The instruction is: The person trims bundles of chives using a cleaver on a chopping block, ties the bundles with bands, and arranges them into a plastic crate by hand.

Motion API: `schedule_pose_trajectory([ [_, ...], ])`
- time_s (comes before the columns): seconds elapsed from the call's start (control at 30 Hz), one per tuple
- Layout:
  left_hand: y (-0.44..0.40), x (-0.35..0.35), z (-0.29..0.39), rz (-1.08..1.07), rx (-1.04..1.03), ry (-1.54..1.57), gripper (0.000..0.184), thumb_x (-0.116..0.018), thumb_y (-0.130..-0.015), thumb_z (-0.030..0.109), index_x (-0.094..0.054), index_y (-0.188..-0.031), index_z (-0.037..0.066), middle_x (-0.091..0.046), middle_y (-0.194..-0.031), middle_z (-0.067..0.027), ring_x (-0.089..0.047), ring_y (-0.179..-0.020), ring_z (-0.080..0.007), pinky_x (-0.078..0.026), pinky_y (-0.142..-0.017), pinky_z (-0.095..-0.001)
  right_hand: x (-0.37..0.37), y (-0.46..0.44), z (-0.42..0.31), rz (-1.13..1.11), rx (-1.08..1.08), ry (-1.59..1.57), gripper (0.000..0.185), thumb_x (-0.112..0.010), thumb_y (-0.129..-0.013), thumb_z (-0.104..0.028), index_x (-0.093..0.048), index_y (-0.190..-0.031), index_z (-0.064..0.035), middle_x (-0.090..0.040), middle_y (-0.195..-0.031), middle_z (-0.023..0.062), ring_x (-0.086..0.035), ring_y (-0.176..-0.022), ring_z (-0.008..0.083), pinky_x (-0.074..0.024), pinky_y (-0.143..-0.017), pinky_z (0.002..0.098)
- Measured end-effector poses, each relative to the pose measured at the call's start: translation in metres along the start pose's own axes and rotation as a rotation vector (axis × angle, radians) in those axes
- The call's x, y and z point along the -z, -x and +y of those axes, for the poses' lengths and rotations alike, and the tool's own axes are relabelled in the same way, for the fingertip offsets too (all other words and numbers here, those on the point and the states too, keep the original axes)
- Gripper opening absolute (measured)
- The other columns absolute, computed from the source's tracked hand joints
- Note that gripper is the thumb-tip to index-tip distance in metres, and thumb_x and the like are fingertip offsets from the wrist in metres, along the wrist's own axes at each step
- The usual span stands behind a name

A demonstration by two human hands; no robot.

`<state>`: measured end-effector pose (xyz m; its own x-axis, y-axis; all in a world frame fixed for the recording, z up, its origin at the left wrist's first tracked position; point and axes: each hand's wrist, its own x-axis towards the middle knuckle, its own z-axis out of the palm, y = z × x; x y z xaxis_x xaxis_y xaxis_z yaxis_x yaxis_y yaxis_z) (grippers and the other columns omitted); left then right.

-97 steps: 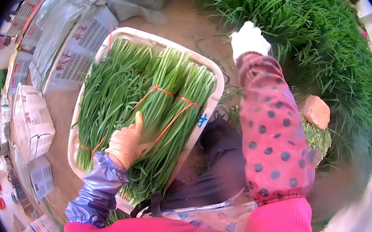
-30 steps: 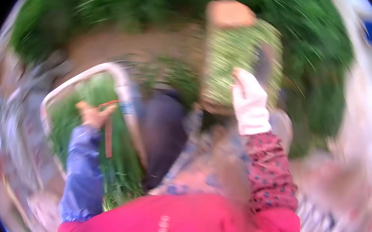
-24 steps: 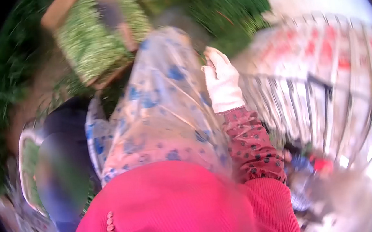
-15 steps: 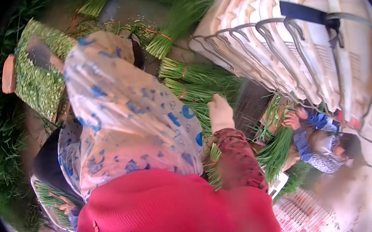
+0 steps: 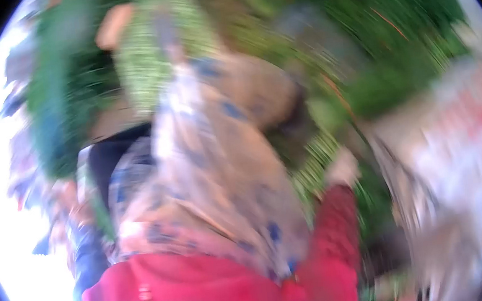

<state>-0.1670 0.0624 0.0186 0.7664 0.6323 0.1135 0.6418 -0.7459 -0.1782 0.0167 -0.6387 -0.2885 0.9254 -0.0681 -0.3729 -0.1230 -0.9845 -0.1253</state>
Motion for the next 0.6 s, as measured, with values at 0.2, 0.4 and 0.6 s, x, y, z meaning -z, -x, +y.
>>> schedule_pose_trajectory([
  [0.2,-0.022,0.085,0.129,-0.059,0.135,-0.3,0.083,-0.064,-0.089,0.038,-0.024,-0.157,0.013,-0.02,-0.162,-0.0184,-0.017,-0.151,-0.034,-0.019,-0.119,-0.0537,0.024,-0.05,-0.014,-0.549,-0.128,0.224,0.132,-0.093,-0.053,-0.022,-0.011,-0.156,-0.016,-0.04,-0.152,0.0098,-0.045,-0.136,0.0262,-0.0394,-0.109,0.0489],
  [0.4,-0.052,0.059,0.174,0.058,-0.09,-0.224,0.079,-0.063,-0.091,0.041,-0.029,-0.155,0.012,-0.018,-0.162,-0.0192,-0.015,-0.151,-0.0371,-0.024,-0.114,-0.0583,0.043,-0.007,-0.016,-0.37,-0.148,0.152,0.116,-0.093,-0.052,-0.023,-0.029,-0.148,-0.0097,-0.05,-0.138,0.0134,-0.052,-0.125,0.0311,-0.0417,-0.105,0.046],
  [0.6,-0.04,0.087,0.274,0.054,-0.627,0.44,0.077,-0.072,-0.088,0.034,-0.038,-0.151,0.005,-0.033,-0.155,-0.0241,-0.029,-0.145,-0.041,-0.028,-0.116,-0.0476,0.075,0.065,0.023,0.301,-0.078,-0.084,0.113,-0.092,-0.047,-0.02,-0.036,-0.144,-0.0043,-0.049,-0.136,0.0194,-0.049,-0.126,0.0358,-0.0402,-0.105,0.0479],
])
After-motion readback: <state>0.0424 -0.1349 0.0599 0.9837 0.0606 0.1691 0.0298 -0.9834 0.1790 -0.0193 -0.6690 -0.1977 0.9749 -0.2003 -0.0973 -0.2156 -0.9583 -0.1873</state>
